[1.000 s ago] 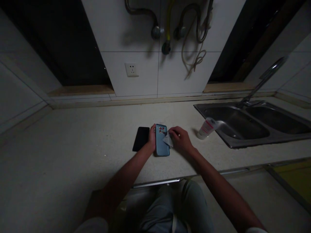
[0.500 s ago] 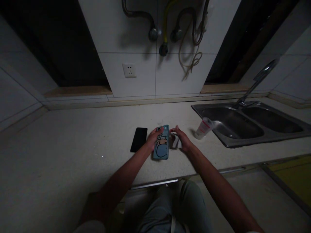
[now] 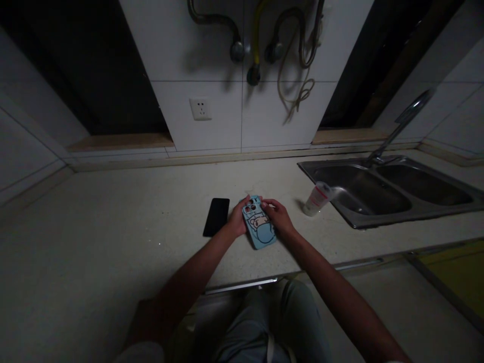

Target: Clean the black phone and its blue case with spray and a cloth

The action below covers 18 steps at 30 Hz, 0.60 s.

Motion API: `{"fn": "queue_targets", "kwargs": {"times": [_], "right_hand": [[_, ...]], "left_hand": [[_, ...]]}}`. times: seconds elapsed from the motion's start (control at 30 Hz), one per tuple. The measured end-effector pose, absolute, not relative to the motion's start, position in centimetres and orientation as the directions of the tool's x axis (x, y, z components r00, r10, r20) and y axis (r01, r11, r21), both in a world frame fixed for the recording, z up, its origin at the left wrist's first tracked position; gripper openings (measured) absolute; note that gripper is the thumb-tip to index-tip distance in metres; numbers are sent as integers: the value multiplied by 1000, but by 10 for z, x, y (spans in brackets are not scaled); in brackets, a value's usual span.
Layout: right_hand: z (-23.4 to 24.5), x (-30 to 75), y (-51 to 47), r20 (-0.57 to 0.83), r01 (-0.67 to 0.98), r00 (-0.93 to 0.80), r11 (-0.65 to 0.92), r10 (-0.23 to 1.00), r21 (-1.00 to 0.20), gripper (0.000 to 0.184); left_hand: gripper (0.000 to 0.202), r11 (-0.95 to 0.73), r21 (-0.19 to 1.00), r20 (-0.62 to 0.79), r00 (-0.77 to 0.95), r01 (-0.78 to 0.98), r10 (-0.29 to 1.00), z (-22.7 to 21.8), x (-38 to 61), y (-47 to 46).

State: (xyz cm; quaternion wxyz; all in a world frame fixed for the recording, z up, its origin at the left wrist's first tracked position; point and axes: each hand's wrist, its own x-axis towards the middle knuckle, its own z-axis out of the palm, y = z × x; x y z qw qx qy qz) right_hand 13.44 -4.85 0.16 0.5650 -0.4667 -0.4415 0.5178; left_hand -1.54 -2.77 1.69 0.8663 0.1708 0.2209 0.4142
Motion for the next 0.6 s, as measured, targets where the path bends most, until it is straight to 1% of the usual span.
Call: {"fn": "queue_targets", "kwargs": {"times": [0.1,0.13,0.2,0.3,0.4,0.47,0.53,0.6], "right_hand": [[3,141,-42,71,-195,278,129,958,-972,45],[4,143,-42,115,-178,324,180,939,-967,45],[8,147,-43,220,-89,370,270,903,-959,43],[14,143,-48,336,74,345,332,876,-941,37],[19,131,-53,380,226,360,315,852,-922,26],[23,122,-53,430,338,361,314,828,-887,20],[28,113,-52,497,455,272,345,824,-821,18],[32,103,-52,525,585,87,384,847,-715,17]], "left_hand": [[35,592,471,-261,538,-653,801,17,-16,-26],[37,598,470,-272,538,-650,798,17,-17,-26],[40,611,472,-292,541,-636,789,18,-18,-25],[46,628,478,-313,549,-614,775,18,-18,-26],[51,630,489,-325,544,-604,774,17,-16,-29],[55,626,489,-310,550,-607,776,16,-14,-31],[61,623,486,-304,550,-613,778,16,-12,-32],[65,612,489,-331,517,-622,790,15,-11,-33]]}}
